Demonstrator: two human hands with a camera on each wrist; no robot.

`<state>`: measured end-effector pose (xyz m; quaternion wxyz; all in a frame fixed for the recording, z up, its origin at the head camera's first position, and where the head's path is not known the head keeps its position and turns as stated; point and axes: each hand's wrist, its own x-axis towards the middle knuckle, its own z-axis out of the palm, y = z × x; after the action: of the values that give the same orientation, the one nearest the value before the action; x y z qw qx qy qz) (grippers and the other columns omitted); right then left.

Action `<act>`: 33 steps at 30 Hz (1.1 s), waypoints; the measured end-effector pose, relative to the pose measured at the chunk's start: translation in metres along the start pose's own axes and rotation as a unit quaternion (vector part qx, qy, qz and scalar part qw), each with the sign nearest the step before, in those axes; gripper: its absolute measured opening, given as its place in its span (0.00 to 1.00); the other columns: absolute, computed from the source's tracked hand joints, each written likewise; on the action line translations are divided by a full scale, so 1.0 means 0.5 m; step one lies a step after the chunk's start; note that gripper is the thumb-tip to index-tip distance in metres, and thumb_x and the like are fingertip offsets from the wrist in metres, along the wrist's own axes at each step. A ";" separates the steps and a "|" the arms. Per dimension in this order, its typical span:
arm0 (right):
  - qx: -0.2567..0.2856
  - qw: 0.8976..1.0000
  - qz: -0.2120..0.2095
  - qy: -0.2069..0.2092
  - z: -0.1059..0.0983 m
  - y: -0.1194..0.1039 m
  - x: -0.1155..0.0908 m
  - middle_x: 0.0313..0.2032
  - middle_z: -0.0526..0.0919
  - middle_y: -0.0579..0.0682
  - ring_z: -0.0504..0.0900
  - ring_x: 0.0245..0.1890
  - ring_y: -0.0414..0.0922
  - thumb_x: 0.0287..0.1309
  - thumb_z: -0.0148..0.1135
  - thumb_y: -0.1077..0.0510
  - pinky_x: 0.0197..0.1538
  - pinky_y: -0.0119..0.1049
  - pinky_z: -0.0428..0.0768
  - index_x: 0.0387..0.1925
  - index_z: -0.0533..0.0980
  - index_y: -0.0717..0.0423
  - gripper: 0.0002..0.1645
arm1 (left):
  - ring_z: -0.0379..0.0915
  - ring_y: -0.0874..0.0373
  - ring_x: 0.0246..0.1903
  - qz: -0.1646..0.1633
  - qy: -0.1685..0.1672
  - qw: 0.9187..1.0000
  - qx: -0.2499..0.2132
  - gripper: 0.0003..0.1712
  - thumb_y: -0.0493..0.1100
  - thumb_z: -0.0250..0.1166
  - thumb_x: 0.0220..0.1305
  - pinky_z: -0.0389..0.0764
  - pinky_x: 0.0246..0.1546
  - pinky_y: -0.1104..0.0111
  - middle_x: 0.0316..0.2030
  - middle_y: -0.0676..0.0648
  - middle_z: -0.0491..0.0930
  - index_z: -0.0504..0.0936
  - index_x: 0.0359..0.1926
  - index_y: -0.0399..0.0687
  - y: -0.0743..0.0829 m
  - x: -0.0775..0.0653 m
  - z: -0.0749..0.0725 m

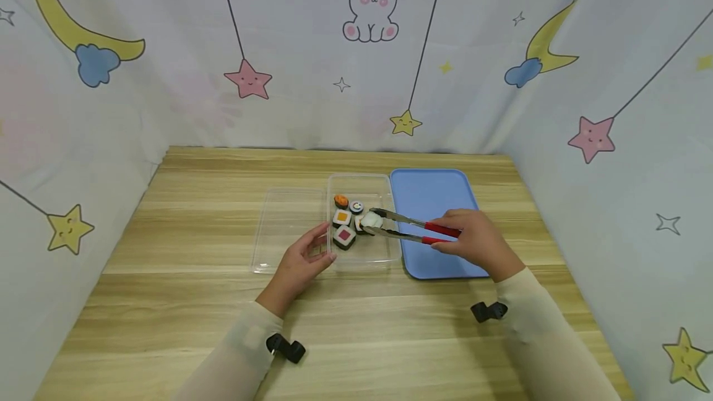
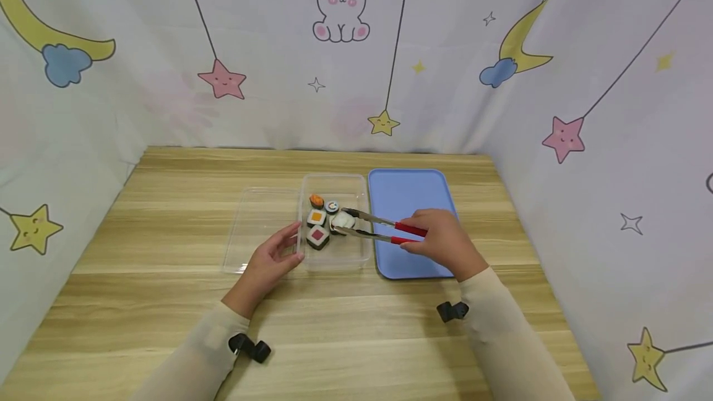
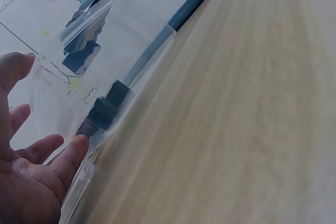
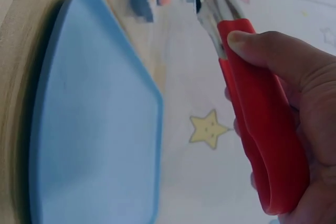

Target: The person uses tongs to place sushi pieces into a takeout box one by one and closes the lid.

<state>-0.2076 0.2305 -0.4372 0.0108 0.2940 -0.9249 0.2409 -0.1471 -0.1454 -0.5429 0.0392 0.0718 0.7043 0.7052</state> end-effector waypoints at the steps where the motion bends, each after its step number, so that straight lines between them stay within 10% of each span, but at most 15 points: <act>1: -0.009 1.000 -0.011 -0.007 0.000 -0.003 0.005 0.36 0.86 0.43 0.81 0.35 0.46 0.48 0.84 0.54 0.35 0.37 0.82 0.50 0.89 0.51 0.25 | 0.65 0.40 0.72 0.000 0.000 1.000 0.001 0.41 0.34 0.73 0.65 0.79 0.64 0.61 0.75 0.39 0.64 0.67 0.76 0.41 0.000 0.000 0.000; 20: -0.152 0.976 -0.124 -0.098 -0.038 -0.068 0.117 0.27 0.82 0.38 0.80 0.28 0.39 0.42 0.86 0.53 0.33 0.37 0.81 0.37 0.91 0.48 0.17 | 0.64 0.43 0.73 -0.003 0.004 1.000 0.008 0.41 0.34 0.72 0.66 0.78 0.65 0.57 0.76 0.42 0.64 0.67 0.77 0.44 -0.001 -0.003 0.001; 33: -0.191 0.965 -0.118 -0.139 -0.055 -0.097 0.137 0.25 0.81 0.35 0.78 0.26 0.37 0.41 0.86 0.50 0.34 0.39 0.77 0.35 0.91 0.44 0.16 | 0.64 0.41 0.73 0.001 0.002 1.000 0.006 0.41 0.34 0.72 0.66 0.79 0.64 0.58 0.76 0.43 0.64 0.67 0.77 0.43 -0.002 -0.001 0.001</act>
<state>-0.2411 0.1713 -0.3804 -0.0334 0.4243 -0.9048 0.0140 -0.1465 -0.1450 -0.5438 0.0368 0.0717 0.7086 0.7010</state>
